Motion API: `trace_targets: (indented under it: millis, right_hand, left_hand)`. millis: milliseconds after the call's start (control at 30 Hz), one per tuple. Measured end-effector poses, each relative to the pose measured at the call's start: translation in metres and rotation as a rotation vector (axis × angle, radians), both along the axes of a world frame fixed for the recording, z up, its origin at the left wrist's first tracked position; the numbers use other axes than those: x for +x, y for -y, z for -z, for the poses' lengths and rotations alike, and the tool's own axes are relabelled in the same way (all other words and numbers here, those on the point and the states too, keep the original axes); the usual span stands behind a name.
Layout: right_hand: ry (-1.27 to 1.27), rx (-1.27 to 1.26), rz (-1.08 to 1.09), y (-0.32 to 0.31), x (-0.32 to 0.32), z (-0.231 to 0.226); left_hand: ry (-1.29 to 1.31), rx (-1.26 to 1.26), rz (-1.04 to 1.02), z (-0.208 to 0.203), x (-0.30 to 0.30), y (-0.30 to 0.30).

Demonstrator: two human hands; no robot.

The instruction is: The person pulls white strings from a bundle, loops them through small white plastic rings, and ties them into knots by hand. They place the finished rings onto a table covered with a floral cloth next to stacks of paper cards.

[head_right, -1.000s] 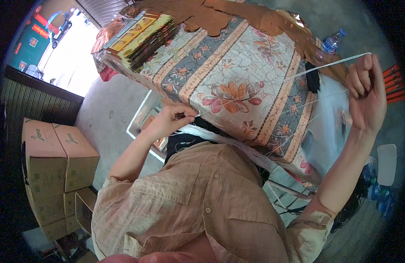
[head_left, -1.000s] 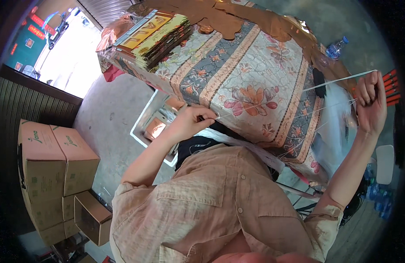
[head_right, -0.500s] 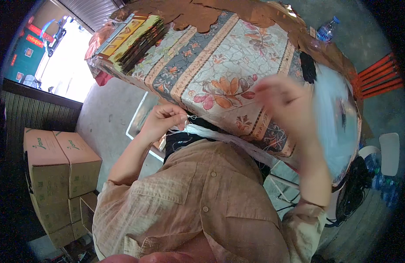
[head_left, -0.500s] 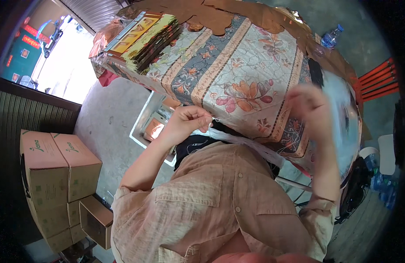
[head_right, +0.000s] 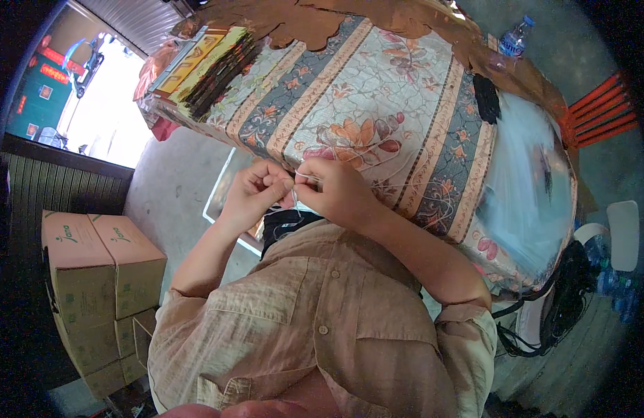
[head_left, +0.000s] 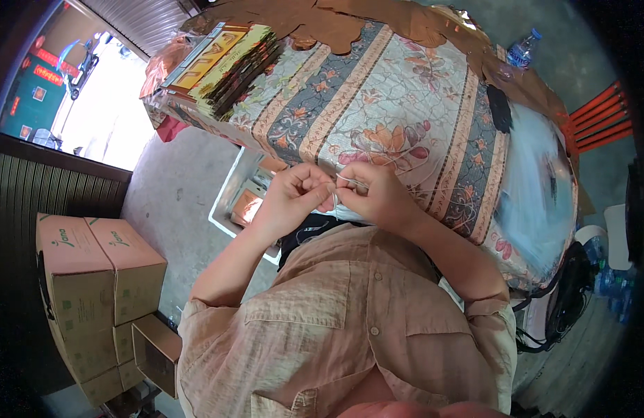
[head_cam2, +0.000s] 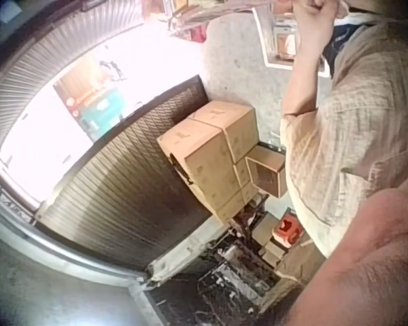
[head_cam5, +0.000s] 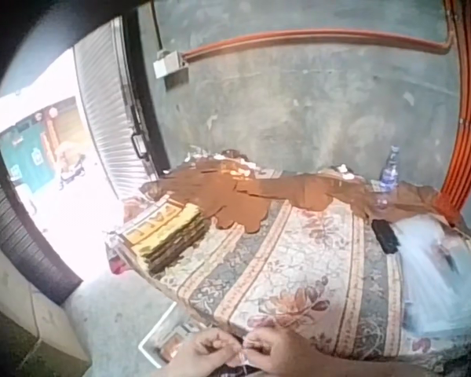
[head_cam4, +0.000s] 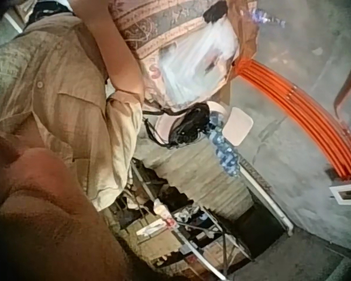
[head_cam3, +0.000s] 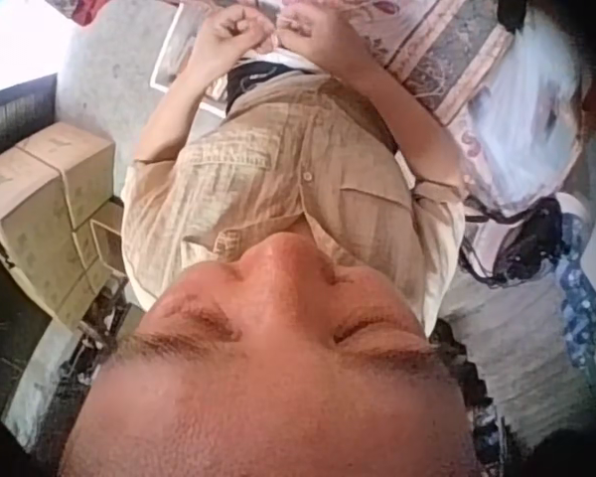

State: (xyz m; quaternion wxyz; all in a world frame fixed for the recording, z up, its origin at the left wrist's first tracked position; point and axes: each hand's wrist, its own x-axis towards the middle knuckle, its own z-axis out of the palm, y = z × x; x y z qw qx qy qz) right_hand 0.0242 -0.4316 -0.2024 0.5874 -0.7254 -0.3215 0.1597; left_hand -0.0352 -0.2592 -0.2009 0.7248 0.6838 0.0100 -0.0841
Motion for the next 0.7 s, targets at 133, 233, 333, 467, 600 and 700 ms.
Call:
trace_targets:
  millis: [133, 233, 333, 467, 600, 700]
  right_hand:
    - [0.023, -0.032, 0.005, -0.003, 0.0, 0.001]
    - [0.116, 0.044, 0.009, -0.005, 0.002, 0.007]
    - [0.003, -0.04, -0.086, 0.003, 0.004, 0.005]
    - [-0.183, -0.012, -0.109, 0.01, 0.01, 0.003]
    - [-0.343, 0.115, -0.119, 0.011, 0.013, -0.003]
    - [-0.371, 0.139, -0.136, 0.011, 0.014, -0.004]
  left_hand:
    - [0.015, 0.007, -0.013, 0.0, -0.003, 0.002]
    - [0.065, 0.123, 0.006, -0.001, -0.005, 0.004]
    - [0.045, 0.16, 0.03, 0.002, -0.005, -0.004]
    - [0.022, 0.11, 0.03, -0.002, -0.002, -0.011]
    - [0.109, -0.034, -0.067, 0.007, 0.002, -0.016]
    - [0.235, 0.005, -0.098, 0.007, 0.002, -0.009]
